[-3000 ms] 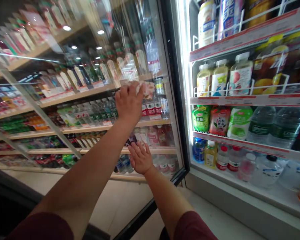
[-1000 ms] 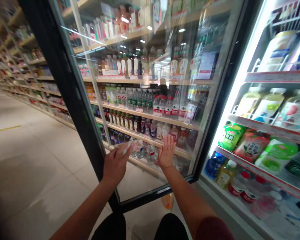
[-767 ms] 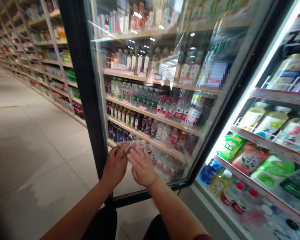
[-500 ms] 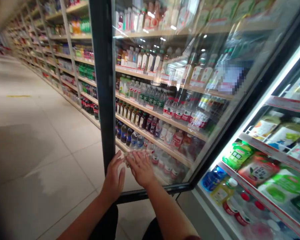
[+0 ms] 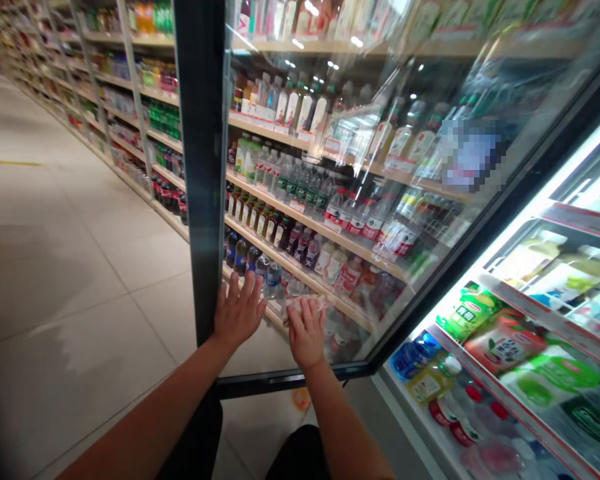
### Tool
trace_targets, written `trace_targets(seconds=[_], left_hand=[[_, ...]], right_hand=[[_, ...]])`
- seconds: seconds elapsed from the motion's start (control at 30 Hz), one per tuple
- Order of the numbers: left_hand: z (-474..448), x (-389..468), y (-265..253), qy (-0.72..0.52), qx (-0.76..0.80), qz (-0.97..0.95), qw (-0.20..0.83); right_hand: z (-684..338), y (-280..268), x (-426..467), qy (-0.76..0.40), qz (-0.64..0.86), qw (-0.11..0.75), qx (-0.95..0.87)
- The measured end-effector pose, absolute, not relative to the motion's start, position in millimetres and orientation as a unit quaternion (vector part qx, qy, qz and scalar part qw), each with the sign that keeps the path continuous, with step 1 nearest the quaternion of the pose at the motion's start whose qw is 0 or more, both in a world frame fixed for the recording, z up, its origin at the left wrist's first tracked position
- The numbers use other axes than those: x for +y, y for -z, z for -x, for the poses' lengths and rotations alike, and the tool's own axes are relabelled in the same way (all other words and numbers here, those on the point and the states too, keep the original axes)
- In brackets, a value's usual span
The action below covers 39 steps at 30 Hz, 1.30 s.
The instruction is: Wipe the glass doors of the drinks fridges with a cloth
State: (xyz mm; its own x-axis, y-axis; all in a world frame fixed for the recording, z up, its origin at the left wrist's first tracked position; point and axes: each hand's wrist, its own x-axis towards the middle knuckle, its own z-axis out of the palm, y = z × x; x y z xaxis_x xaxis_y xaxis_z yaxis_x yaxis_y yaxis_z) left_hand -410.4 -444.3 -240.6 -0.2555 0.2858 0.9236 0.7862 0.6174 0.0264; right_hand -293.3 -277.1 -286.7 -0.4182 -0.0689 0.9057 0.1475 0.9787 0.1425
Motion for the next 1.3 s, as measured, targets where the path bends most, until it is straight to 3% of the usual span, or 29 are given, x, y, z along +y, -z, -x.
trace_targets(seconds=[0.1,0.3,0.53,0.77,1.0,1.3], left_hand=[[419.3,-441.3,253.7,0.233,-0.751,0.353,0.507],[425.7,-441.7,257.0,0.232,-0.753,0.342,0.513],[431.7,-440.4,258.3,0.296,-0.761,0.350,0.459],[441.6,-438.5,259.7,0.306,-0.777,0.341,0.431],[448.7,-438.4,266.5,0.304,-0.763,0.342,0.457],[448.0,-440.6,265.6,0.297,-0.749,0.348,0.480]], right_hand=[[288.3,300.8,-276.8,0.121,0.027,0.523,-0.843],[306.1,256.7,-257.2,0.084,0.085,0.582,-0.804],[294.4,346.7,-265.1,0.097,0.118,0.548,-0.822],[297.5,283.9,-209.3,0.012,0.244,0.582,-0.776],[281.5,361.5,-214.4,-0.022,0.309,0.522,-0.795],[271.9,307.4,-167.7,-0.085,0.339,0.584,-0.733]])
